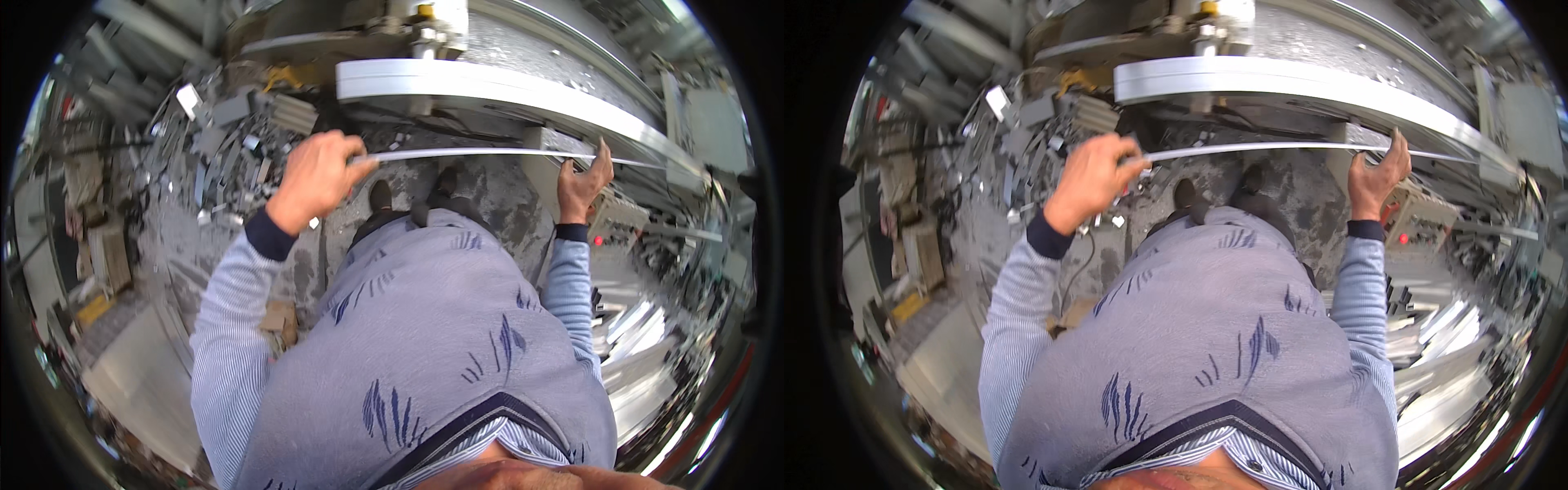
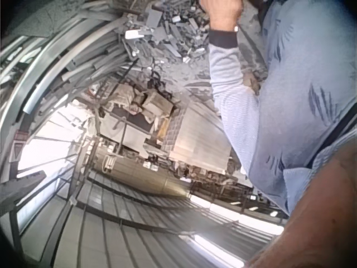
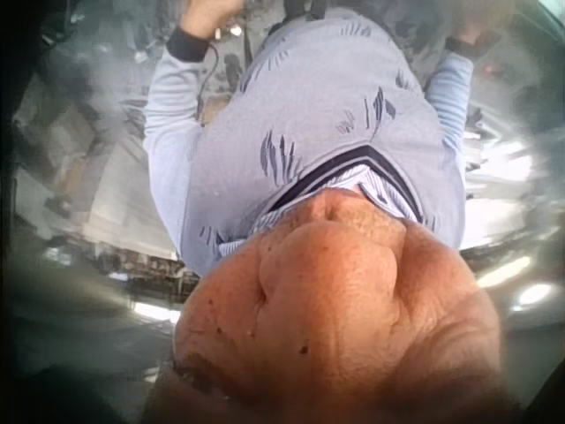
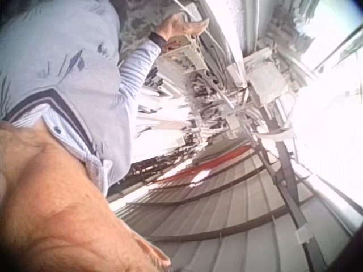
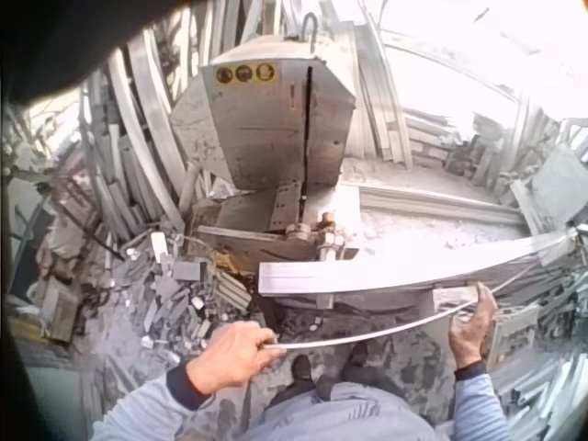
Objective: The person loads long metal profiles into a cutting machine, measures them with a ruler, and operates the machine to cut the pieces. The person then removes the cut pieces and stacks them nearby.
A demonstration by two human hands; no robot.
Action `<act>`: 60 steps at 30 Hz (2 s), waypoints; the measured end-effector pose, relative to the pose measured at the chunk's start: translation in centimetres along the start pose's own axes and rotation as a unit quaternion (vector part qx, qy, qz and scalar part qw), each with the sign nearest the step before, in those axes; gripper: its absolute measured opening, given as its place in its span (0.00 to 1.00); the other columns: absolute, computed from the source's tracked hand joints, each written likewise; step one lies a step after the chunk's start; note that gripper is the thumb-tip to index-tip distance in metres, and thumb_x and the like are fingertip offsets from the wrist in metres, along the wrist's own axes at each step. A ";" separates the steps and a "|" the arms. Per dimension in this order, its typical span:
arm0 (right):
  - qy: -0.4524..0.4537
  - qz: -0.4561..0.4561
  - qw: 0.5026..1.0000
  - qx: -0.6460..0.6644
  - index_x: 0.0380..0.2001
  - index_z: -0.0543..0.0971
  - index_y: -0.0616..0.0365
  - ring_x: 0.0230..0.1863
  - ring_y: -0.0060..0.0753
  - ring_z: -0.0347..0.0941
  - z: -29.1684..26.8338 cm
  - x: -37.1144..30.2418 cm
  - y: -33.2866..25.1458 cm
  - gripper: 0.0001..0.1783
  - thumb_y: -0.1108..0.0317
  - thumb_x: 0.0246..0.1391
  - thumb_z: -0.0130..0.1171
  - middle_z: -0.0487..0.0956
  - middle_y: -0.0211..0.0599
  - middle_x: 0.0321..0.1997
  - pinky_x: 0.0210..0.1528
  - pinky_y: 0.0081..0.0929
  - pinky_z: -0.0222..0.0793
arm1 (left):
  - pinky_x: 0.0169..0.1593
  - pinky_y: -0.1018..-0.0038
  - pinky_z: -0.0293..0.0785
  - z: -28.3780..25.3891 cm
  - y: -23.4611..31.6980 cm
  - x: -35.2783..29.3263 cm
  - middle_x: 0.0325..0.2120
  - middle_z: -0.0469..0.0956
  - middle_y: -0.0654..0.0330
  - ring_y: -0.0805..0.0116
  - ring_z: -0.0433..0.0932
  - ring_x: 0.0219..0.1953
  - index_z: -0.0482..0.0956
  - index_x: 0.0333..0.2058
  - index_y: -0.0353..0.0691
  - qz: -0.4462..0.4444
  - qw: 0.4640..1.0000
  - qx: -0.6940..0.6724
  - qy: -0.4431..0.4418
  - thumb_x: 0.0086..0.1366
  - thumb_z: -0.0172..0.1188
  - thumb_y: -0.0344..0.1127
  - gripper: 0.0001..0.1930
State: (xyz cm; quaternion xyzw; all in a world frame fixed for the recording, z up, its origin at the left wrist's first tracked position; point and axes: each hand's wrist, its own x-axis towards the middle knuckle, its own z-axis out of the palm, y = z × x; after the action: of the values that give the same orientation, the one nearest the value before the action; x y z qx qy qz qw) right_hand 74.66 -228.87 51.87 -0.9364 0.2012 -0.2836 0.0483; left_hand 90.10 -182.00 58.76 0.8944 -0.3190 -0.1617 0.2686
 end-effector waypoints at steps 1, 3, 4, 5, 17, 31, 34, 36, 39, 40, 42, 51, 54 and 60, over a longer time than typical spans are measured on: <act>0.032 0.044 0.998 -0.025 0.71 0.67 0.63 0.75 0.57 0.61 -1.0 -1.3 1.2 0.46 0.68 0.47 0.71 0.71 0.55 0.70 0.80 0.51 0.50 | 0.41 0.51 0.74 0.7 0.6 -0.3 0.27 0.79 0.47 0.42 0.81 0.38 0.85 0.32 0.38 0.027 0.999 -0.034 -0.004 0.68 0.67 0.48 0.17; 0.062 0.081 0.994 -0.049 0.72 0.65 0.64 0.75 0.57 0.60 -2.4 -3.3 4.4 0.46 0.65 0.49 0.68 0.69 0.56 0.71 0.80 0.54 0.49 | 0.40 0.51 0.73 2.2 2.0 -0.1 0.25 0.79 0.48 0.42 0.80 0.36 0.83 0.28 0.36 0.022 0.995 -0.065 -0.066 0.68 0.66 0.47 0.18; 0.089 0.113 0.988 -0.049 0.73 0.64 0.64 0.75 0.58 0.60 -2.2 -3.6 6.2 0.47 0.64 0.50 0.67 0.68 0.57 0.72 0.81 0.53 0.48 | 0.40 0.51 0.73 2.8 2.9 -0.3 0.26 0.81 0.48 0.41 0.80 0.35 0.83 0.28 0.35 0.017 0.993 -0.104 -0.060 0.68 0.65 0.46 0.18; 0.117 0.179 0.976 -0.033 0.72 0.64 0.64 0.76 0.56 0.58 -1.7 -3.9 7.6 0.46 0.65 0.50 0.66 0.67 0.58 0.72 0.82 0.52 0.46 | 0.40 0.52 0.73 3.4 3.7 -0.2 0.26 0.81 0.46 0.41 0.80 0.35 0.83 0.29 0.34 0.001 0.989 -0.125 -0.076 0.67 0.66 0.45 0.17; 0.199 0.402 0.559 0.698 0.57 0.78 0.61 0.36 0.41 0.85 -5.3 4.2 26.8 0.15 0.69 0.71 0.55 0.85 0.44 0.39 0.40 0.40 0.85 | 0.38 0.74 0.72 10.6 11.4 1.9 0.25 0.81 0.65 0.77 0.75 0.31 0.87 0.36 0.31 -0.144 0.937 -0.206 -0.241 0.75 0.61 0.41 0.17; 0.144 0.381 0.588 0.699 0.51 0.79 0.63 0.37 0.38 0.85 -11.7 2.2 34.4 0.14 0.63 0.74 0.58 0.86 0.44 0.38 0.43 0.34 0.83 | 0.47 0.78 0.73 24.6 23.7 11.3 0.37 0.83 0.67 0.79 0.77 0.40 0.84 0.52 0.33 -0.149 0.836 -0.415 -0.327 0.76 0.62 0.40 0.16; 0.148 0.366 0.582 0.712 0.51 0.79 0.63 0.38 0.37 0.84 -12.4 0.7 32.6 0.15 0.61 0.75 0.57 0.86 0.43 0.39 0.46 0.35 0.83 | 0.49 0.78 0.73 24.9 23.8 12.3 0.39 0.82 0.66 0.78 0.78 0.40 0.81 0.56 0.33 -0.133 0.830 -0.416 -0.348 0.73 0.64 0.39 0.19; 0.159 0.370 0.576 0.711 0.50 0.79 0.63 0.39 0.37 0.84 -13.0 -0.6 30.9 0.14 0.62 0.76 0.55 0.86 0.43 0.39 0.47 0.35 0.84 | 0.49 0.78 0.74 25.1 24.1 13.6 0.39 0.82 0.66 0.78 0.79 0.41 0.78 0.59 0.33 -0.115 0.825 -0.417 -0.363 0.73 0.65 0.38 0.21; 0.169 0.408 0.586 0.679 0.49 0.79 0.63 0.40 0.36 0.85 -13.9 -2.4 28.0 0.13 0.63 0.76 0.55 0.86 0.41 0.39 0.47 0.36 0.84 | 0.50 0.78 0.74 26.5 25.7 15.5 0.40 0.82 0.65 0.78 0.78 0.41 0.78 0.57 0.33 -0.096 0.822 -0.405 -0.388 0.73 0.64 0.38 0.20; 0.165 0.398 0.598 0.675 0.48 0.81 0.63 0.41 0.35 0.85 -14.3 -3.2 26.9 0.14 0.62 0.76 0.55 0.86 0.41 0.41 0.47 0.34 0.83 | 0.50 0.78 0.74 27.2 26.5 16.0 0.40 0.81 0.65 0.78 0.78 0.41 0.78 0.57 0.33 -0.087 0.810 -0.421 -0.398 0.73 0.64 0.38 0.20; 0.080 0.430 0.619 0.652 0.47 0.82 0.62 0.41 0.33 0.85 -14.6 -5.6 24.2 0.14 0.61 0.76 0.56 0.87 0.40 0.43 0.44 0.30 0.81 | 0.50 0.77 0.74 28.5 28.2 16.7 0.41 0.81 0.65 0.78 0.78 0.42 0.78 0.57 0.33 -0.076 0.793 -0.436 -0.419 0.73 0.65 0.38 0.20; -0.075 0.599 0.553 0.574 0.58 0.84 0.62 0.36 0.18 0.74 -12.9 -16.2 18.4 0.19 0.65 0.69 0.61 0.81 0.27 0.35 0.36 0.23 0.72 | 0.57 0.72 0.74 37.2 36.7 18.8 0.52 0.77 0.59 0.72 0.75 0.52 0.73 0.60 0.33 -0.066 0.769 -0.425 -0.473 0.72 0.69 0.41 0.25; -0.099 0.608 0.574 0.538 0.61 0.81 0.63 0.41 0.20 0.75 -15.6 -19.5 20.6 0.25 0.59 0.67 0.62 0.81 0.26 0.42 0.43 0.24 0.73 | 0.55 0.71 0.75 39.0 39.1 19.4 0.49 0.77 0.59 0.70 0.76 0.51 0.74 0.59 0.34 0.018 0.820 -0.395 -0.413 0.67 0.74 0.42 0.28; -0.042 0.637 0.547 0.541 0.62 0.80 0.68 0.39 0.19 0.75 -19.0 -25.0 26.6 0.27 0.65 0.64 0.63 0.82 0.30 0.42 0.41 0.21 0.74 | 0.43 0.64 0.79 43.2 48.5 23.6 0.33 0.83 0.52 0.62 0.82 0.35 0.74 0.56 0.33 0.214 0.924 -0.204 -0.244 0.60 0.77 0.41 0.31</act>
State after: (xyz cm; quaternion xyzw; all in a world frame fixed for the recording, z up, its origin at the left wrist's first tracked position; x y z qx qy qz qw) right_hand 35.94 -242.60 49.47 -0.3699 0.5510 -0.1942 0.7224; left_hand 64.27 -245.41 49.53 0.6635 -0.5187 -0.3750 0.3875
